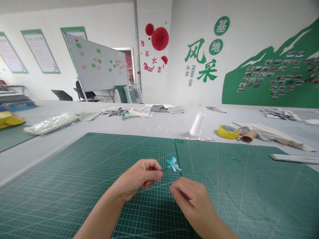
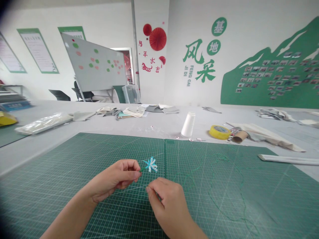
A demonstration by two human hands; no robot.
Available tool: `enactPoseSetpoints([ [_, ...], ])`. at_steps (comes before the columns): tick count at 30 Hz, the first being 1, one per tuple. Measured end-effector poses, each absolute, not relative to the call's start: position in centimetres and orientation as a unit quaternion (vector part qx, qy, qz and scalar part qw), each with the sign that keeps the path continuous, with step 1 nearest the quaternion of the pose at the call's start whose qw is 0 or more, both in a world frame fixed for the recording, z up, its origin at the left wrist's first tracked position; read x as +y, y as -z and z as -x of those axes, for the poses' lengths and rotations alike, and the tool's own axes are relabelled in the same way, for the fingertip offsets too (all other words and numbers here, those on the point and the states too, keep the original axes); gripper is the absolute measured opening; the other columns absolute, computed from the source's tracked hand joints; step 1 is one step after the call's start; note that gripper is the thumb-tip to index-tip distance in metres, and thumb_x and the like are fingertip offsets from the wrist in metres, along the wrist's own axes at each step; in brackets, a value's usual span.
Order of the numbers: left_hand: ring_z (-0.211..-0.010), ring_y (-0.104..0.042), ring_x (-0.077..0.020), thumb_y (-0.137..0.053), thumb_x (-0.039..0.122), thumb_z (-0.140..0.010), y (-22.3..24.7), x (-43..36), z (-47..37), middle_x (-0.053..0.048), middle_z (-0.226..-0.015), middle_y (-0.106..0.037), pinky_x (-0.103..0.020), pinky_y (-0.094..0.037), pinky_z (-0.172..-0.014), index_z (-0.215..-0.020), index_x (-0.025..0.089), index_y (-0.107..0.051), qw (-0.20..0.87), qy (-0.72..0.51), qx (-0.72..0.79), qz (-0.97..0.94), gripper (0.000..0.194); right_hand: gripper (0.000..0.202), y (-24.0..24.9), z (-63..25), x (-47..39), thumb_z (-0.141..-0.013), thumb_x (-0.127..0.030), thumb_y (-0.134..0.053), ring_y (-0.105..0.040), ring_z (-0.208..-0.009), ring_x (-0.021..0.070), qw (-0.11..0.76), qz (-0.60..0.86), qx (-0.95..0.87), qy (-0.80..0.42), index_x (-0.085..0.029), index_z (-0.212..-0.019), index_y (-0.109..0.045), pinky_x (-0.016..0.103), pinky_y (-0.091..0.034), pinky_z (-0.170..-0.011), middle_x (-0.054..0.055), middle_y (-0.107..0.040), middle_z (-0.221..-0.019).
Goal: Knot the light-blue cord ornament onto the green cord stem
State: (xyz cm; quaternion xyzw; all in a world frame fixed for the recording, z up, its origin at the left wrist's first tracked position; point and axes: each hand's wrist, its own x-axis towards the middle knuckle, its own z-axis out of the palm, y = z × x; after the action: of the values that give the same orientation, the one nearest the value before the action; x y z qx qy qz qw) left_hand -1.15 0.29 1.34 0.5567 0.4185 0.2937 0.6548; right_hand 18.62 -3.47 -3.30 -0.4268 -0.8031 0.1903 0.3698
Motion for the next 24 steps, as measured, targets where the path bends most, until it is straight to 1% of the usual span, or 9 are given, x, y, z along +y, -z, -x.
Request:
enactPoseSetpoints([
  [6, -0.046, -0.029, -0.005, -0.066, 0.025, -0.078, -1.3, 0.3, 1.4, 0.007, -0.061, -0.052, -0.02, -0.017, -0.043, -0.073, 0.016, -0.056, 0.658, -0.289, 0.401, -0.568, 0.015, 0.027, 3.4, -18.5, -3.1, -0.091, -0.023, -0.049, -0.046, -0.057, 0.0124, 0.374, 0.449, -0.771, -0.255, -0.018, -0.066, -0.056, 0.025, -0.03, -0.056, -0.003, -0.052, -0.061],
  [9, -0.046, -0.029, -0.0047, -0.066, 0.025, -0.078, -1.3, 0.3, 1.5, 0.006, -0.061, -0.053, -0.02, -0.017, -0.043, -0.073, 0.015, -0.057, 0.66, -0.276, 0.394, -0.577, 0.014, 0.029, 3.8, -18.7, -2.6, -0.089, -0.027, -0.051, -0.038, -0.055, 0.0119, 0.383, 0.461, -0.733, -0.321, -0.018, -0.061, -0.052, 0.025, -0.026, -0.053, -0.004, -0.042, -0.057],
  [12, -0.047, -0.032, -0.0054, -0.068, 0.026, -0.077, -1.3, 0.4, 1.5, 0.004, -0.063, -0.057, -0.02, -0.019, -0.043, -0.075, 0.015, -0.061, 0.661, -0.256, 0.387, -0.589, 0.014, 0.033, 4.2, -19.0, -1.8, -0.086, -0.033, -0.055, -0.029, -0.055, 0.0114, 0.397, 0.437, -0.692, -0.416, -0.018, -0.057, -0.049, 0.025, -0.022, -0.052, -0.005, -0.033, -0.057],
  [15, -0.048, -0.034, -0.0062, -0.069, 0.027, -0.076, -1.3, 0.3, 1.4, 0.003, -0.064, -0.06, -0.02, -0.022, -0.044, -0.076, 0.014, -0.064, 0.665, -0.235, 0.375, -0.602, 0.014, 0.031, 4.5, -19.1, -1.1, -0.078, -0.034, -0.063, -0.028, -0.056, 0.0113, 0.403, 0.407, -0.636, -0.517, -0.017, -0.055, -0.052, 0.025, -0.023, -0.053, -0.005, -0.037, -0.056],
  [18, -0.049, -0.036, -0.0066, -0.068, 0.026, -0.075, -1.4, 0.2, 1.5, 0.002, -0.064, -0.061, -0.02, -0.024, -0.045, -0.074, 0.015, -0.066, 0.67, -0.214, 0.359, -0.613, 0.011, 0.023, 4.6, -19.1, -0.6, -0.072, -0.033, -0.067, -0.031, -0.054, 0.0108, 0.396, 0.402, -0.6, -0.566, -0.016, -0.058, -0.058, 0.024, -0.024, -0.052, -0.004, -0.044, -0.055],
  [22, -0.049, -0.039, -0.007, -0.066, 0.023, -0.074, -1.4, -0.1, 1.4, 0.002, -0.062, -0.062, -0.02, -0.025, -0.046, -0.075, 0.015, -0.07, 0.668, -0.177, 0.349, -0.633, 0.008, 0.025, 4.7, -19.4, -0.4, -0.072, -0.036, -0.068, -0.033, -0.051, 0.0098, 0.373, 0.397, -0.582, -0.604, -0.016, -0.059, -0.062, 0.024, -0.024, -0.049, -0.003, -0.048, -0.054],
  [24, -0.048, -0.041, -0.0073, -0.066, 0.022, -0.072, -1.2, -0.1, 1.3, 0.003, -0.059, -0.061, -0.02, -0.027, -0.046, -0.072, 0.016, -0.07, 0.665, -0.158, 0.345, -0.643, 0.007, 0.025, 4.7, -19.7, -0.5, -0.072, -0.036, -0.069, -0.031, -0.049, 0.0092, 0.36, 0.394, -0.574, -0.621, -0.015, -0.06, -0.063, 0.023, -0.021, -0.047, -0.004, -0.046, -0.052],
])
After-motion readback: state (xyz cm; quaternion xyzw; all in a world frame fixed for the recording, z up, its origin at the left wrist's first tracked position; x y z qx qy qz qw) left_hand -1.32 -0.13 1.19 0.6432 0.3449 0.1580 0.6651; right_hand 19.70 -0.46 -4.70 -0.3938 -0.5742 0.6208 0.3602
